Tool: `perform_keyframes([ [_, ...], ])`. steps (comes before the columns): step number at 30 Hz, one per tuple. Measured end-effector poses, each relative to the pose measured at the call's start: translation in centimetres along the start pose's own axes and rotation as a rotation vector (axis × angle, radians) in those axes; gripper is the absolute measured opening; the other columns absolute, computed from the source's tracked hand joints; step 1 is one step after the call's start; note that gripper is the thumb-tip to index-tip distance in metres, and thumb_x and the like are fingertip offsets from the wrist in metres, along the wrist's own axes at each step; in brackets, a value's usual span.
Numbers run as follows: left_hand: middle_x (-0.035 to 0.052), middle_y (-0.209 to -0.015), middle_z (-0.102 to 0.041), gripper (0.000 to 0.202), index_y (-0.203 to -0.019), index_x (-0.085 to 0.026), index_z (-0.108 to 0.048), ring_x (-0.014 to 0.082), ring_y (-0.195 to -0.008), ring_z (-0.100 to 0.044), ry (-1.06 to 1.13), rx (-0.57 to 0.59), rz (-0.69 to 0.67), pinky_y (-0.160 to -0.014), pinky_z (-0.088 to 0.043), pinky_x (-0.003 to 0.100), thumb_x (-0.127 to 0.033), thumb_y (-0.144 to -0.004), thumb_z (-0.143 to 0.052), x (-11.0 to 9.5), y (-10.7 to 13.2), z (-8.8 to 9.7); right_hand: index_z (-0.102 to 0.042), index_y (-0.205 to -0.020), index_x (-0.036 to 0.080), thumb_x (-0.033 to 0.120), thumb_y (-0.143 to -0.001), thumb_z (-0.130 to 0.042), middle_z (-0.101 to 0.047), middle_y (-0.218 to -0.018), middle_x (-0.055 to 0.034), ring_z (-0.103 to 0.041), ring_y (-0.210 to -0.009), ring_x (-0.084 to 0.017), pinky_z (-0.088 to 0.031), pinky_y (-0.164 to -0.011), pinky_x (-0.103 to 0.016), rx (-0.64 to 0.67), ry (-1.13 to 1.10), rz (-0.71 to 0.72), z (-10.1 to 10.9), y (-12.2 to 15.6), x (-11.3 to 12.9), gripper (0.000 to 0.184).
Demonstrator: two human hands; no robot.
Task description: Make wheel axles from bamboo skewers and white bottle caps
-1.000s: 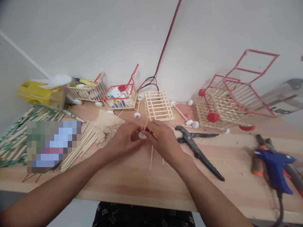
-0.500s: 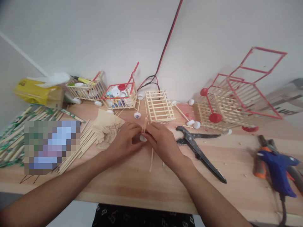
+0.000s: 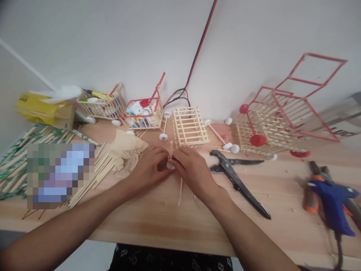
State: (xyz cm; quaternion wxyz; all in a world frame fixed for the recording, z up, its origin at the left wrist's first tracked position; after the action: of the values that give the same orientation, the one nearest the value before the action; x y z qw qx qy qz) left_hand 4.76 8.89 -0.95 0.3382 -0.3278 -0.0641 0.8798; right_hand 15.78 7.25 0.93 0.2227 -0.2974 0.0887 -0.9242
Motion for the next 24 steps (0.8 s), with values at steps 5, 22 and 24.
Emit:
perform_keyframes([
  [5,0.0051,-0.090,-0.061,0.015,-0.079,-0.018,-0.060,0.0225,-0.091,-0.052,-0.019,0.003,0.002,-0.082,-0.039,0.037,-0.031,-0.079,-0.067,0.07,-0.02,-0.04,-0.057,-0.076,0.020,0.023,-0.092,-0.051,-0.059,-0.081,-0.0037,-0.054,-0.077,-0.017,-0.041,-0.068,-0.028,-0.005,-0.005,-0.021,0.00,0.05,-0.08,0.017],
  [22,0.0045,-0.090,-0.061,0.015,-0.079,-0.017,-0.061,0.0225,-0.091,-0.052,-0.027,0.012,0.005,-0.082,-0.039,0.037,-0.031,-0.079,-0.066,-0.02,0.00,0.01,-0.055,-0.074,0.019,0.021,-0.091,-0.052,-0.058,-0.078,-0.0026,-0.054,-0.074,-0.016,-0.040,-0.066,-0.026,-0.029,-0.042,-0.022,0.08,0.10,-0.13,0.017],
  [24,0.0041,-0.091,-0.061,0.014,-0.081,-0.017,-0.061,0.0225,-0.092,-0.051,-0.021,0.014,0.002,-0.083,-0.039,0.036,-0.030,-0.079,-0.067,-0.15,0.01,0.09,-0.053,-0.073,0.019,0.021,-0.091,-0.053,-0.057,-0.077,-0.0019,-0.053,-0.073,-0.015,-0.039,-0.065,-0.026,-0.037,-0.030,-0.014,0.05,0.10,-0.17,0.017],
])
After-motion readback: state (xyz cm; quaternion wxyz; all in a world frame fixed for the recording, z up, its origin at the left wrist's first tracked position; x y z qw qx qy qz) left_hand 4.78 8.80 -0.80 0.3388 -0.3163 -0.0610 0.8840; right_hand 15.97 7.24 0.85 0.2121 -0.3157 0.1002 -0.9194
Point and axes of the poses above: each hand's wrist, its own y-axis away from the middle knuckle, its own z-axis out of the back of the hand, x = y × z, the point moved 7 cm from there along -y, towards the middle knuckle
